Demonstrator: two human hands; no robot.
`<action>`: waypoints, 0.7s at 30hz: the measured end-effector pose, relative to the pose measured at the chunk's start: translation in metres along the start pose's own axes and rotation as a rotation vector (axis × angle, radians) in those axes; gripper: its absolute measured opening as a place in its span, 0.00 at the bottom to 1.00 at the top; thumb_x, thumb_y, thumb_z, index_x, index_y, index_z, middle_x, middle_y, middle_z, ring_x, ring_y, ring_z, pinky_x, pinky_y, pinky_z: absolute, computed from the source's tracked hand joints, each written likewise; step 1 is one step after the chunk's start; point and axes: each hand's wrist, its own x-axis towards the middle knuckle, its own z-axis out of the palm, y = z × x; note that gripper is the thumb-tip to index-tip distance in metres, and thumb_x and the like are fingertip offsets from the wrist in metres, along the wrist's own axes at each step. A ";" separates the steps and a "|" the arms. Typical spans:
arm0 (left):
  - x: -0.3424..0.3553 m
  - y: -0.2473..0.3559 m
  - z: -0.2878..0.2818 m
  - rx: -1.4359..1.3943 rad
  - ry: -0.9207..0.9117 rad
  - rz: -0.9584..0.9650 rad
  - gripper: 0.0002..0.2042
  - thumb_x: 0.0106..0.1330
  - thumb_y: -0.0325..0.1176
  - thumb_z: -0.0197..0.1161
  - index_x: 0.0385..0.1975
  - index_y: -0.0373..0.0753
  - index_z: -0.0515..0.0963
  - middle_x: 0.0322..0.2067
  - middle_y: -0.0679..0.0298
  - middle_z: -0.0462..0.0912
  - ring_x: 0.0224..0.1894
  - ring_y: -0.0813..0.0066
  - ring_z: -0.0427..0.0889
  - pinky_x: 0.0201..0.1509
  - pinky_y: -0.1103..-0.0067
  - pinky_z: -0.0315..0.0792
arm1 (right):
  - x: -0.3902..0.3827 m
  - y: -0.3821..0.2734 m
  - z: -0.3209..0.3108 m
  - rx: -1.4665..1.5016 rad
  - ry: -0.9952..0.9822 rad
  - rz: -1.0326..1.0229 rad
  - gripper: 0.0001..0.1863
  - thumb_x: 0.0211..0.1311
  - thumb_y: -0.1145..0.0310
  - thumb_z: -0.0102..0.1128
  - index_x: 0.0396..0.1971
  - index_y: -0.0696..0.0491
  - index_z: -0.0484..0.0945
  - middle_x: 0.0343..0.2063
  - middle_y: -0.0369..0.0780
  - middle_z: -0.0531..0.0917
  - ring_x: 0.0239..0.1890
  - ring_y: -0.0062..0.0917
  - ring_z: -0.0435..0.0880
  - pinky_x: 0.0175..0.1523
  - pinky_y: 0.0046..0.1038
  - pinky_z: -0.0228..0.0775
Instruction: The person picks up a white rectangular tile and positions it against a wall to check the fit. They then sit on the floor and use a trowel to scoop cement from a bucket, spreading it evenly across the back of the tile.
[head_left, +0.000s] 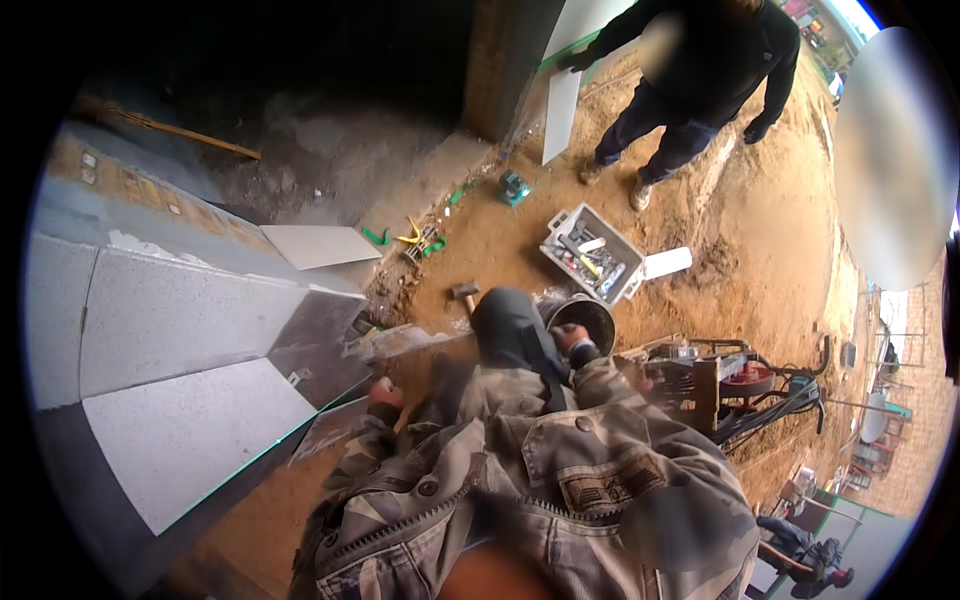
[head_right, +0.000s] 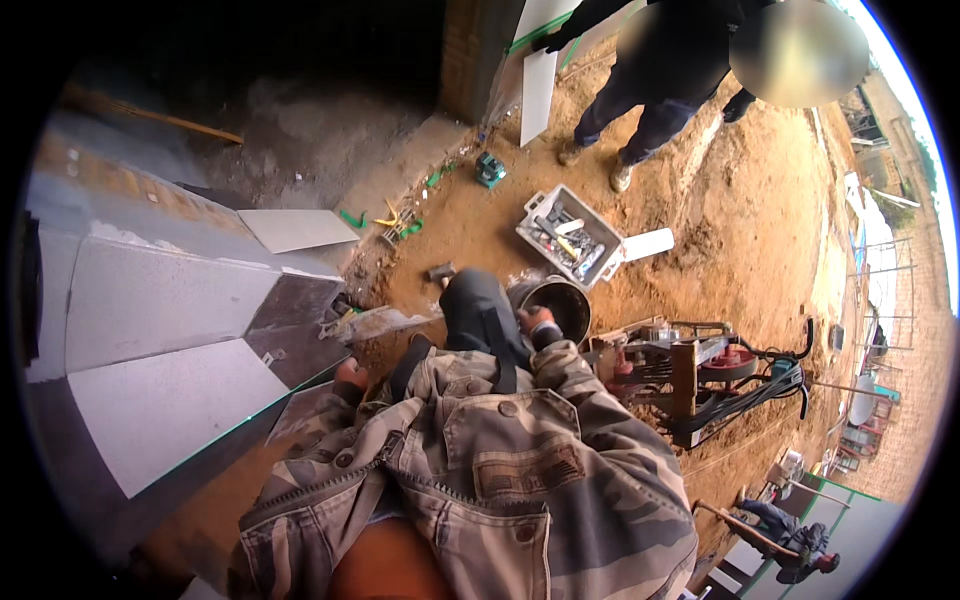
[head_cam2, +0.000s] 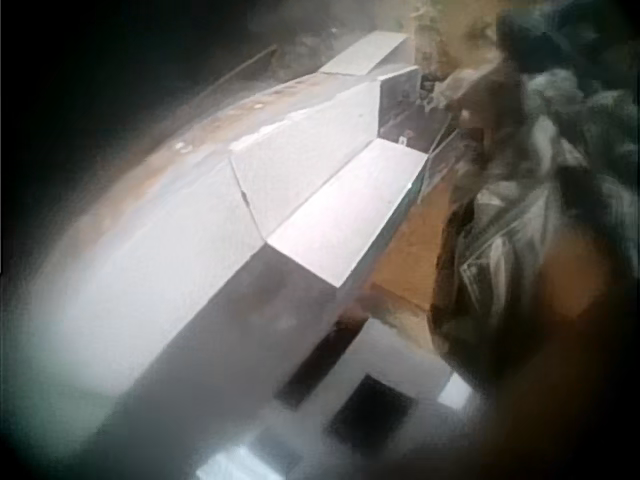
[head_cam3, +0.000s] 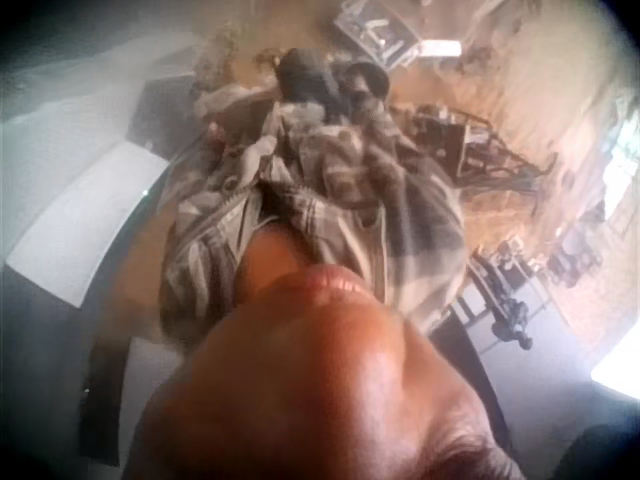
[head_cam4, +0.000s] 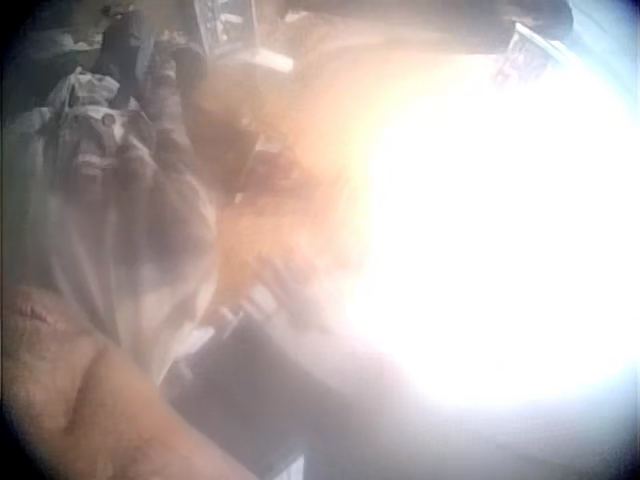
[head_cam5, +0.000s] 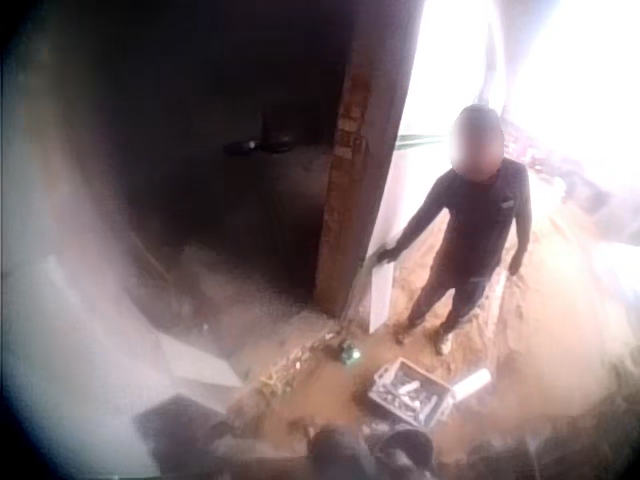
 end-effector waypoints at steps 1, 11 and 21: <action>-0.001 0.000 0.000 -0.011 -0.033 -0.021 0.13 0.57 0.38 0.57 0.22 0.33 0.72 0.23 0.39 0.74 0.28 0.36 0.74 0.32 0.55 0.67 | 0.010 0.012 -0.004 0.327 -0.104 0.157 0.20 0.59 0.55 0.63 0.29 0.60 0.85 0.21 0.41 0.85 0.24 0.29 0.83 0.33 0.34 0.75; -0.004 0.012 0.028 0.472 -0.083 -0.169 0.12 0.58 0.40 0.59 0.22 0.38 0.80 0.29 0.48 0.84 0.36 0.45 0.82 0.41 0.57 0.76 | 0.243 -0.017 -0.077 0.640 -0.101 0.346 0.21 0.61 0.57 0.66 0.45 0.58 0.79 0.33 0.47 0.86 0.28 0.37 0.86 0.29 0.41 0.77; -0.002 0.187 0.105 0.634 -0.633 -0.440 0.09 0.68 0.36 0.50 0.35 0.43 0.78 0.30 0.52 0.84 0.36 0.52 0.85 0.37 0.59 0.76 | 0.716 -0.186 -0.171 0.653 0.002 0.124 0.26 0.63 0.54 0.64 0.46 0.63 0.72 0.31 0.47 0.83 0.27 0.36 0.84 0.27 0.34 0.73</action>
